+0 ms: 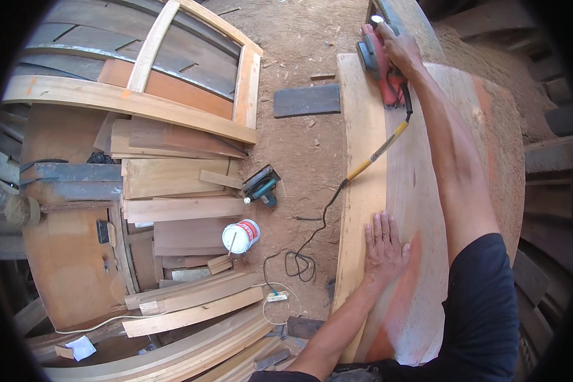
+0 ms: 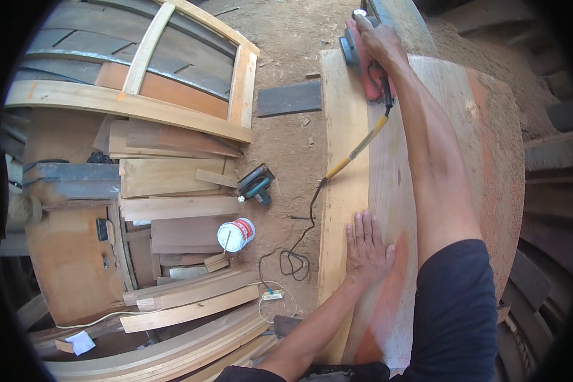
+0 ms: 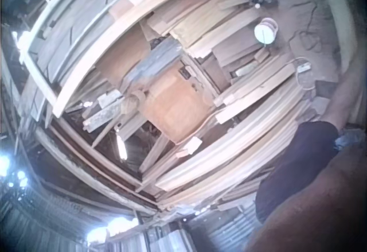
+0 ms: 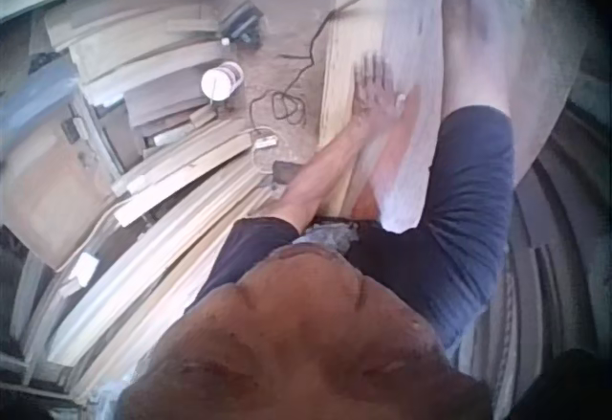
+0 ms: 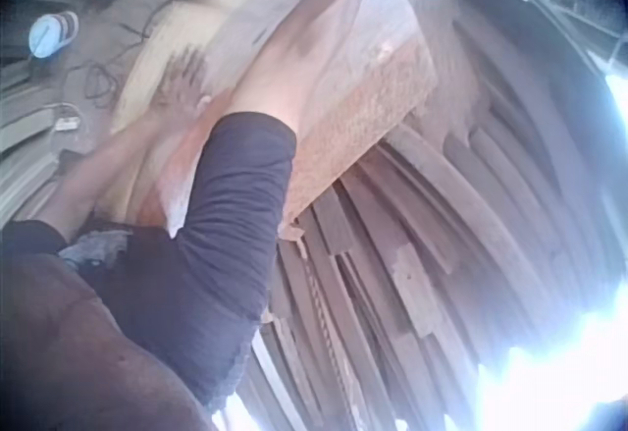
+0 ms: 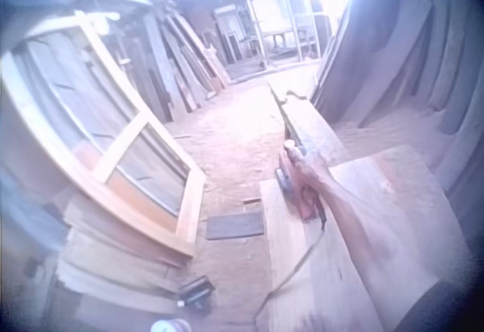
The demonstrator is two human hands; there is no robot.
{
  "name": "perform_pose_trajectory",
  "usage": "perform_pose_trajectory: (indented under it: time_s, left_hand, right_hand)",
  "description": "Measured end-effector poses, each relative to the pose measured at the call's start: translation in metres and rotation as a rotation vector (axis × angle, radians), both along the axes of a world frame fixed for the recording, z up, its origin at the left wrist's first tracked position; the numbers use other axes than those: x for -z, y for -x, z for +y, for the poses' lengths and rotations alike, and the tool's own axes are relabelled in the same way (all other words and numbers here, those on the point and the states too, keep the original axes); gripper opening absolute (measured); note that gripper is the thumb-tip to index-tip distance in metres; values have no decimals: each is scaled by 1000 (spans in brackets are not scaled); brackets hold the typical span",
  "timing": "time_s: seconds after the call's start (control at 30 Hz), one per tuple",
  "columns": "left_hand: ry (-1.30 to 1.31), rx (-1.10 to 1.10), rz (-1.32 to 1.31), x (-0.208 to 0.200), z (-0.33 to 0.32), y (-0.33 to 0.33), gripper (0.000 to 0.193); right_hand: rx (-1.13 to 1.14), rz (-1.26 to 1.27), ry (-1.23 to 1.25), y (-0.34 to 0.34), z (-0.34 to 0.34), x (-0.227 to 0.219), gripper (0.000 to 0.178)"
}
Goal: The person sands a large wooden board using a power sander, then turns the board over to inspect and wipe the other side.
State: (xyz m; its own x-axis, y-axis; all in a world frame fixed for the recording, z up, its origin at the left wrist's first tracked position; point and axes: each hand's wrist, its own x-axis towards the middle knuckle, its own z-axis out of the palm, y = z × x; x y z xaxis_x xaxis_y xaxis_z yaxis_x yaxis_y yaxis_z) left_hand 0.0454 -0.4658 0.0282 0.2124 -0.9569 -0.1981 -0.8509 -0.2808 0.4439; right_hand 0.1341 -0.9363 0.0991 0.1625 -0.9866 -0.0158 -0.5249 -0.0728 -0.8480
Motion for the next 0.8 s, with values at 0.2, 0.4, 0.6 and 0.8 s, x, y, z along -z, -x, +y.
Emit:
perform_pose_trajectory:
  time_s: [0.2,0.4,0.6,0.8]
  left_hand:
    - [-40,-13,-27,-4,-4,0,91]
    - [9,3,-149,-6,0,1,90]
    - [181,-2,-165,-5,-1,5,88]
    - [281,66,-243,20,11,-4,87]
  right_hand:
    - [-1,-271,-125,59,82,-19,69]
    - [6,-523,-300,179,254,-47,39]
    - [155,-487,-294,252,413,-66,45]
    - [284,-549,-282,274,541,-68,53]
